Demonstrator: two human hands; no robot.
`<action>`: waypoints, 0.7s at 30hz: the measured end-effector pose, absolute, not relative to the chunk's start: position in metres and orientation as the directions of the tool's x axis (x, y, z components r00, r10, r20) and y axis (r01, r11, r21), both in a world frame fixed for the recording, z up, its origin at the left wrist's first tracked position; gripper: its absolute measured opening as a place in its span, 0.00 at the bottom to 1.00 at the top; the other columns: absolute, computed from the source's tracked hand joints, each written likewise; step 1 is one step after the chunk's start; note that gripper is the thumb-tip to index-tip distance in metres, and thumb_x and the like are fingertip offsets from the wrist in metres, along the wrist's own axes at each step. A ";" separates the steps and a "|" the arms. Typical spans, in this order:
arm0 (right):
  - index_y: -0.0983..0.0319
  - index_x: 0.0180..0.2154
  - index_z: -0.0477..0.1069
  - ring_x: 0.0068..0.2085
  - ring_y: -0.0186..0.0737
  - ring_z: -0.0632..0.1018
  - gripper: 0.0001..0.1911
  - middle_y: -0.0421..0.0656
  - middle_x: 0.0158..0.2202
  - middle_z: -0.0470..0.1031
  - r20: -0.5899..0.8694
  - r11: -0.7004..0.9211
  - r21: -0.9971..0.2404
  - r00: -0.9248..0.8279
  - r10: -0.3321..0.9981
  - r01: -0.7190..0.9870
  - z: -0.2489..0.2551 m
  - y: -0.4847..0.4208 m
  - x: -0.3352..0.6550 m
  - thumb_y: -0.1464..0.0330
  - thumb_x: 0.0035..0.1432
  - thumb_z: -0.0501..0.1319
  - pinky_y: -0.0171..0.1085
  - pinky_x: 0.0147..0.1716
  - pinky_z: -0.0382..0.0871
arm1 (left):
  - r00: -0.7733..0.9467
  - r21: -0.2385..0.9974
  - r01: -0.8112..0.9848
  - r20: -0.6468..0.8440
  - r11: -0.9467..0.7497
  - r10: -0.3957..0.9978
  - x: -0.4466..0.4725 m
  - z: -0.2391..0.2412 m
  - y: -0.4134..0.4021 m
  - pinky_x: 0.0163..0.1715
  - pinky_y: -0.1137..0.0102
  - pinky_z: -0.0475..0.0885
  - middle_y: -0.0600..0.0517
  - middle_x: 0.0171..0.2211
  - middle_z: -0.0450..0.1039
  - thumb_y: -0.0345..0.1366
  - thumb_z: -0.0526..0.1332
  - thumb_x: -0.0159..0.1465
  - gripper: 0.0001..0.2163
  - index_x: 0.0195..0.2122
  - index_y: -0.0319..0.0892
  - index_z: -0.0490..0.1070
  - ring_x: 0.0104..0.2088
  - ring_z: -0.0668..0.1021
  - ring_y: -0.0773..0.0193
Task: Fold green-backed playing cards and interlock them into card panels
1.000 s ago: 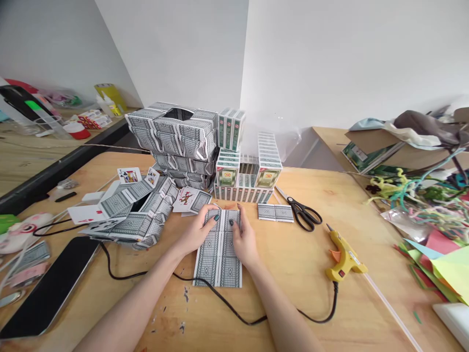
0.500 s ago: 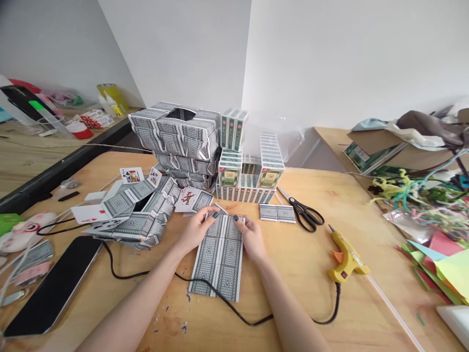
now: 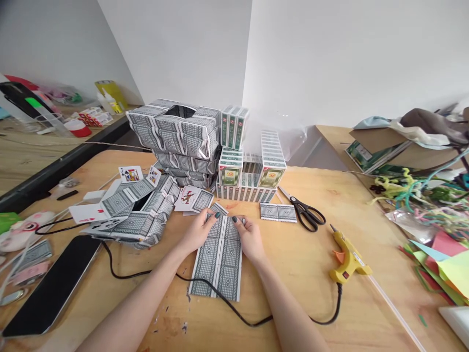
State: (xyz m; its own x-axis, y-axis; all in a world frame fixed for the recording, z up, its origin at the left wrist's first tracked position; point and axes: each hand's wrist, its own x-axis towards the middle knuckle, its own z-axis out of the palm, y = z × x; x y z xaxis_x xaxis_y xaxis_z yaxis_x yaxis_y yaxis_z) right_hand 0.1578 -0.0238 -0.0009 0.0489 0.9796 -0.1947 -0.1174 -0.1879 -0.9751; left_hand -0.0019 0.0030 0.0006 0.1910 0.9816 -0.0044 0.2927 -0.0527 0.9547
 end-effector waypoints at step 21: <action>0.62 0.34 0.73 0.35 0.42 0.77 0.13 0.45 0.31 0.77 -0.220 -0.290 -0.830 -0.197 0.955 -0.476 0.003 -0.022 0.171 0.60 0.49 0.63 0.40 0.35 0.70 | 0.181 0.987 0.066 -0.158 0.148 0.971 -0.015 0.010 0.006 0.28 0.72 0.66 0.56 0.26 0.70 0.40 0.60 0.54 0.10 0.34 0.42 0.65 0.28 0.73 0.64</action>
State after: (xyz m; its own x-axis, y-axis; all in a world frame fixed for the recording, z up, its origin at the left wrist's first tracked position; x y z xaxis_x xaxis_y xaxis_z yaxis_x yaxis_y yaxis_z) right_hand 0.1714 -0.0219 0.0028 -0.1970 0.9553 -0.2203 -0.4759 -0.2897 -0.8304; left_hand -0.0149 0.0058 0.0096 0.1813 0.9706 -0.1582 0.0661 0.1485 0.9867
